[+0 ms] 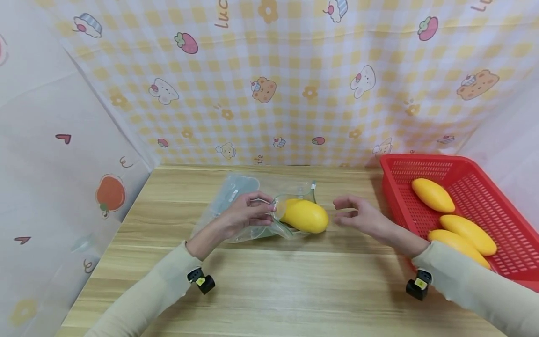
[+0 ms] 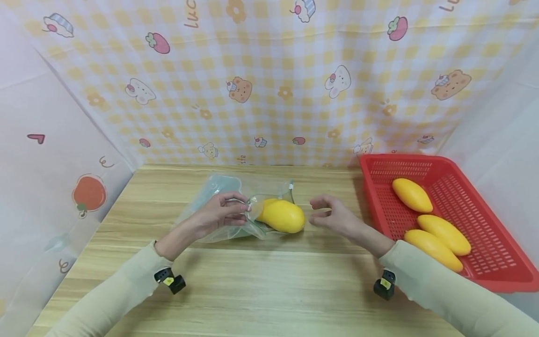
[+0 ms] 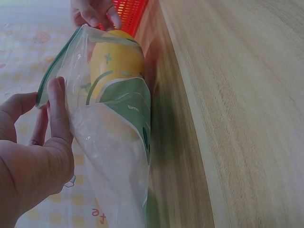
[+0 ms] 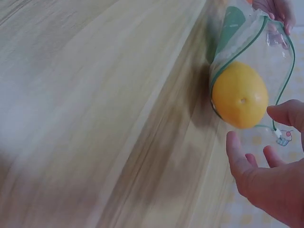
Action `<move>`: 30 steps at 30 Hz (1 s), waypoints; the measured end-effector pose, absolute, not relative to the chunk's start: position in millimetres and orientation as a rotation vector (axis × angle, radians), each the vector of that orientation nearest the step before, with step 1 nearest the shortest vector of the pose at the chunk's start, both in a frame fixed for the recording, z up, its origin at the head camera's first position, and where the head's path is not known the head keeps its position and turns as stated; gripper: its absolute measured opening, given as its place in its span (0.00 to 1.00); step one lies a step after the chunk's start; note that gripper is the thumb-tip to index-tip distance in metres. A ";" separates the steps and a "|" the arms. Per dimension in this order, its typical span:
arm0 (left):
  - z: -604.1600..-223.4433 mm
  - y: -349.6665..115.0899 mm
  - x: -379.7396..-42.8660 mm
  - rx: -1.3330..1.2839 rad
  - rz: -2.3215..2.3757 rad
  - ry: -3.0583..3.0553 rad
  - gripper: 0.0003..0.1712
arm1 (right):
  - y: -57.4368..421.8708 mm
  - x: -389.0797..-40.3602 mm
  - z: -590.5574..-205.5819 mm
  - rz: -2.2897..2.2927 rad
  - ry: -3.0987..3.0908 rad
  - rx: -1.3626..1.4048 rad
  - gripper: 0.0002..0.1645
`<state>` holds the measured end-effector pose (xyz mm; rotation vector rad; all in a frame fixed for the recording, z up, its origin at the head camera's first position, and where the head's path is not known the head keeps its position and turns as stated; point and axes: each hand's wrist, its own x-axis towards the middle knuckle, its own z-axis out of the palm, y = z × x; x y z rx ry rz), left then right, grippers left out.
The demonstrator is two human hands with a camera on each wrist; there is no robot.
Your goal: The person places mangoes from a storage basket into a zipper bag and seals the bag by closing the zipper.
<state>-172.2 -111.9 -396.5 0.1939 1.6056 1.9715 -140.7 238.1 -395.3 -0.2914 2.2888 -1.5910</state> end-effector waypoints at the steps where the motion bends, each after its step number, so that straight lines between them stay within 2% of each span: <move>1: -396.5 -111.8 -172.3 0.196 1.971 1.605 0.11 | 239.1 -140.4 -396.9 -1.591 2.290 -0.292 0.29; 14: -394.7 -109.7 -172.6 0.220 1.966 1.609 0.10 | 239.5 -144.7 -406.4 -1.577 2.205 -0.137 0.25; 22: -394.5 -109.7 -172.1 0.219 1.961 1.602 0.11 | 242.6 -165.5 -406.6 -1.574 2.254 -0.187 0.21; 30: -395.5 -110.2 -172.6 0.221 1.968 1.591 0.11 | 239.8 -188.0 -400.4 -1.465 2.377 -0.277 0.21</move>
